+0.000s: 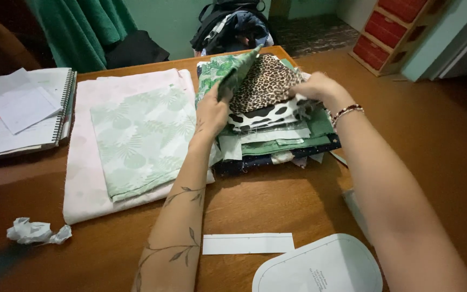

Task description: The person sorts through a stack of fabric scraps, selects a piece, aligns a paper pattern on it, and pins the pattern to the fabric.

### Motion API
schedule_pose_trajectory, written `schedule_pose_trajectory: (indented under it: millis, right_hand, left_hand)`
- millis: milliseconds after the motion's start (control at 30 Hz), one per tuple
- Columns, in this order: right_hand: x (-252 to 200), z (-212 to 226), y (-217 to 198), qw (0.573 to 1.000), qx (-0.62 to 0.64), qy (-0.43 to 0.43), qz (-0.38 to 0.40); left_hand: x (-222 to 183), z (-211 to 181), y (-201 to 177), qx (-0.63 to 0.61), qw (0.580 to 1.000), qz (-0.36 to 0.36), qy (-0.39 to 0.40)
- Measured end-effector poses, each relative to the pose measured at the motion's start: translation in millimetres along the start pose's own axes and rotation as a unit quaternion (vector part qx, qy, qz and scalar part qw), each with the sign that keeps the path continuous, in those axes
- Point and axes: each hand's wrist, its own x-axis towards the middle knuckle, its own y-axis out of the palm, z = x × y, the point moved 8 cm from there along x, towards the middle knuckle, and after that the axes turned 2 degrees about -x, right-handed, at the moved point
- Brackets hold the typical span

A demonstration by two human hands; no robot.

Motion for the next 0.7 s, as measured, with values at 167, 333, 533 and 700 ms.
schedule_pose_trajectory:
  millis: [167, 333, 533, 700]
  right_hand:
    - [-34.4, 10.2, -5.9, 0.994, 0.081, 0.06, 0.044]
    - [-61.5, 31.9, 8.3, 0.908, 0.387, 0.069, 0.147]
    - [-39.2, 40.7, -10.2, 0.999, -0.021, 0.014, 0.036]
    - [4.4, 23.2, 15.0, 0.975, 0.206, 0.046, 0.075]
  left_hand:
    - [11.8, 13.9, -3.3, -0.027, 0.999, -0.018, -0.024]
    - [12.8, 13.7, -8.6, -0.05, 0.997, -0.037, -0.048]
    - [27.8, 44.1, -13.3, -0.098, 0.989, -0.071, -0.088]
    - [34.8, 56.9, -10.8, -0.108, 0.986, -0.075, -0.103]
